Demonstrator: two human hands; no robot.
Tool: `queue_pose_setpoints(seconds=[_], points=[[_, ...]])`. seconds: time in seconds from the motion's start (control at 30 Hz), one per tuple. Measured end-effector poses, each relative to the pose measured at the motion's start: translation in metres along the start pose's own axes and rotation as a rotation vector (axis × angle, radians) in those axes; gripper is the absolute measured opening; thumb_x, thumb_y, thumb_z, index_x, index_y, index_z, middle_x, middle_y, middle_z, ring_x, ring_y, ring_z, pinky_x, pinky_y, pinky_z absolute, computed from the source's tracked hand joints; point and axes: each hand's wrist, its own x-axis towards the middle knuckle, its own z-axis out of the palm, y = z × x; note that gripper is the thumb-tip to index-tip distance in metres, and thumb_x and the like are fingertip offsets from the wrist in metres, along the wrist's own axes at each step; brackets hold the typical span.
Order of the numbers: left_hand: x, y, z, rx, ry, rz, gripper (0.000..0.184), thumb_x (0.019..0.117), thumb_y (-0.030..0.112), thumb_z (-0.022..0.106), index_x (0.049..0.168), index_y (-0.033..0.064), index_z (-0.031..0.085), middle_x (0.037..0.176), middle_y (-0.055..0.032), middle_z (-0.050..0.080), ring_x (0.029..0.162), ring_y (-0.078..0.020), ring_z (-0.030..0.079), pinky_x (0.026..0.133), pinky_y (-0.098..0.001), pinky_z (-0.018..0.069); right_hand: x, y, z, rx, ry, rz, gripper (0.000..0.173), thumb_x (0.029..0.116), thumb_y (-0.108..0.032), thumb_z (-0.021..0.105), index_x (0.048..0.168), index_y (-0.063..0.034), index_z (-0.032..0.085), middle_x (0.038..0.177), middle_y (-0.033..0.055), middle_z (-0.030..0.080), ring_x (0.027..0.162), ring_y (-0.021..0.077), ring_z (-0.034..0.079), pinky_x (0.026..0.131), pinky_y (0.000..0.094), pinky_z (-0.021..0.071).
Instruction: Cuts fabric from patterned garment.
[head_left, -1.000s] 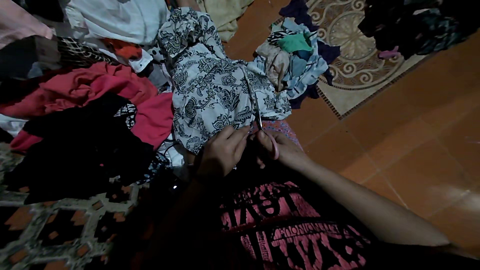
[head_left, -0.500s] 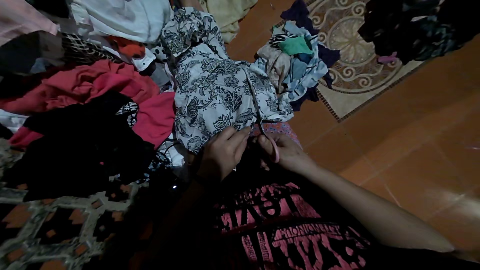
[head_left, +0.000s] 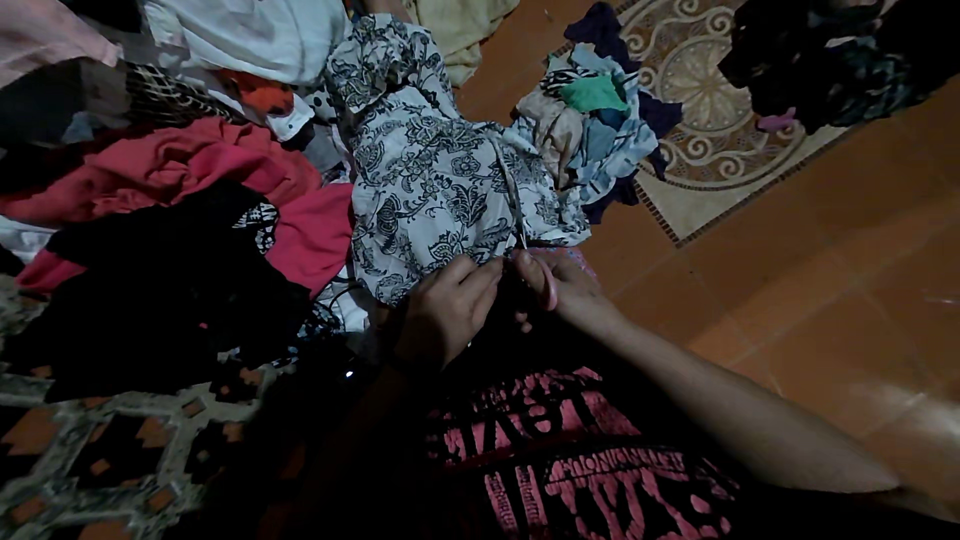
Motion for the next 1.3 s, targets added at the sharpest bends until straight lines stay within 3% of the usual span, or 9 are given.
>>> queue_pose_setpoints(seconds=[0.3, 0.5, 0.77, 1.1, 1.3], points=[[-0.001, 0.000, -0.001, -0.005, 0.013, -0.007, 0.022, 0.0963, 0.014, 0.065, 0.113, 0.0085, 0.078, 0.078, -0.0074, 0.064, 0.066, -0.0155, 0.061, 0.061, -0.0276, 0.0534, 0.001, 0.008, -0.005, 0.008, -0.029, 0.013, 0.033, 0.1074, -0.033, 0.049, 0.089, -0.0090, 0.061, 0.061, -0.0036, 0.059, 0.054, 0.0075, 0.062, 0.054, 0.0240, 0.0562], [-0.001, 0.001, -0.001, -0.017, 0.007, 0.002, 0.021, 0.0957, 0.013, 0.065, 0.110, 0.0071, 0.079, 0.079, -0.0080, 0.065, 0.068, -0.0166, 0.063, 0.063, -0.0293, 0.0546, 0.005, -0.004, -0.003, 0.016, 0.006, 0.080, 0.038, 0.1096, -0.034, 0.045, 0.089, -0.0071, 0.061, 0.062, -0.0017, 0.059, 0.053, 0.0078, 0.061, 0.053, 0.0239, 0.0554], [-0.001, -0.001, -0.001, -0.014, 0.027, 0.001, 0.021, 0.0953, 0.013, 0.066, 0.111, 0.0070, 0.079, 0.077, -0.0070, 0.064, 0.066, -0.0146, 0.061, 0.061, -0.0263, 0.0533, 0.008, 0.005, -0.007, -0.001, -0.028, -0.015, 0.037, 0.1087, -0.032, 0.047, 0.085, -0.0088, 0.062, 0.058, -0.0033, 0.057, 0.051, 0.0070, 0.060, 0.051, 0.0232, 0.0542], [-0.001, 0.000, -0.003, 0.006, 0.024, -0.003, 0.023, 0.0954, 0.012, 0.065, 0.114, 0.0092, 0.079, 0.080, -0.0074, 0.065, 0.067, -0.0152, 0.063, 0.062, -0.0269, 0.0541, 0.011, -0.009, -0.007, -0.019, 0.002, 0.078, 0.034, 0.1090, -0.029, 0.048, 0.087, -0.0062, 0.062, 0.059, -0.0011, 0.057, 0.050, 0.0074, 0.059, 0.050, 0.0225, 0.0534], [-0.002, -0.001, -0.004, -0.001, 0.041, -0.006, 0.021, 0.0961, 0.013, 0.066, 0.112, 0.0097, 0.079, 0.079, -0.0066, 0.064, 0.067, -0.0141, 0.061, 0.062, -0.0253, 0.0526, 0.014, -0.003, -0.011, -0.034, -0.013, 0.045, 0.033, 0.1081, -0.029, 0.051, 0.087, -0.0068, 0.064, 0.057, -0.0021, 0.058, 0.049, 0.0063, 0.058, 0.048, 0.0213, 0.0517]])
